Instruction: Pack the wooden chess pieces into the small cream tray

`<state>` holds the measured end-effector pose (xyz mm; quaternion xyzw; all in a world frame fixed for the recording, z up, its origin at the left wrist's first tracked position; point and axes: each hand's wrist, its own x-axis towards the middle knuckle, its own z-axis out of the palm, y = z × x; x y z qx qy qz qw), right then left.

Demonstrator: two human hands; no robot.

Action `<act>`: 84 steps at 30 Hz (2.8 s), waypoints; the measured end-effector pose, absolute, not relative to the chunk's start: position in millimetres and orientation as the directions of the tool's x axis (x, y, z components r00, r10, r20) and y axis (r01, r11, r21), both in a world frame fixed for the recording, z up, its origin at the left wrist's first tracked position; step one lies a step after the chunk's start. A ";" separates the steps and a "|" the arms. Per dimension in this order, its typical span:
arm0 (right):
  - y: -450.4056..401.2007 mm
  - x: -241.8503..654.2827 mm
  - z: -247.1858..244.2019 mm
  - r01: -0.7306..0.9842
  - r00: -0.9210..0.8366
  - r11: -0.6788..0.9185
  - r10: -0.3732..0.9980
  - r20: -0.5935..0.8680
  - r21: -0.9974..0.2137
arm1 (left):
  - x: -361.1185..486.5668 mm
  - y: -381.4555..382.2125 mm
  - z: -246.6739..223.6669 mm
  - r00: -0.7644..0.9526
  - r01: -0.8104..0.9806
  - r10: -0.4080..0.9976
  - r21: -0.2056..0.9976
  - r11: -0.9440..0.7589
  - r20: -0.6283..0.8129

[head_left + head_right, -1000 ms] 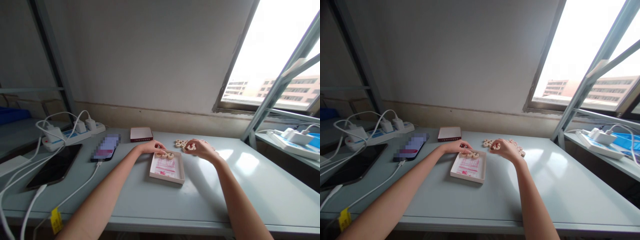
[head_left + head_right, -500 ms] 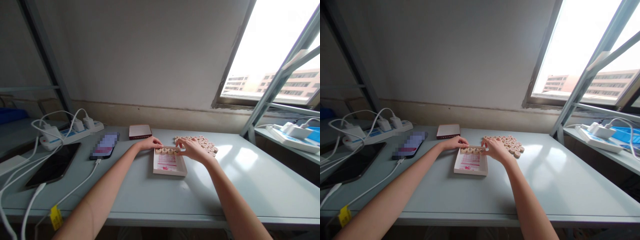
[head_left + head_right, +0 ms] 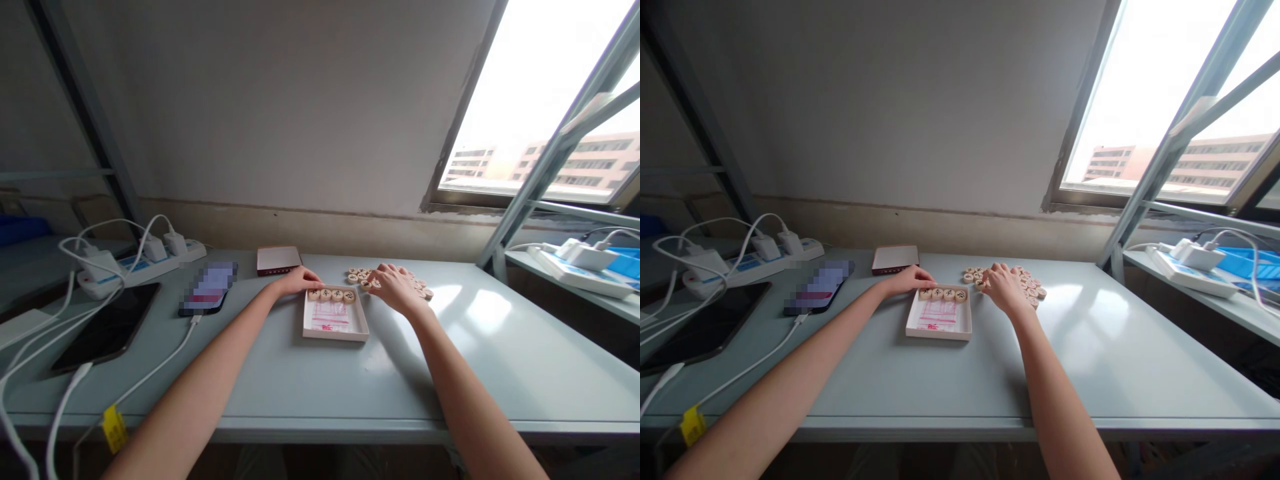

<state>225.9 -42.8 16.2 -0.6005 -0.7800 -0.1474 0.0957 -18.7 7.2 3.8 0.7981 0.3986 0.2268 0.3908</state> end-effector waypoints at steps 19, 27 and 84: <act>-47.4 217.3 27.0 0.905 -0.320 0.411 0.829 0.458 -0.111 | -23.2 9.0 5.8 0.667 0.450 0.744 0.784 -0.428 0.023; -60.2 153.6 14.4 0.703 -0.639 0.709 0.669 0.379 -0.066 | -28.3 9.3 7.5 0.714 0.341 0.700 0.885 -0.318 -0.023; -62.3 164.9 13.3 0.616 -0.627 0.716 0.698 0.345 -0.329 | -23.9 4.4 13.1 0.804 0.381 0.593 0.810 -0.447 -0.051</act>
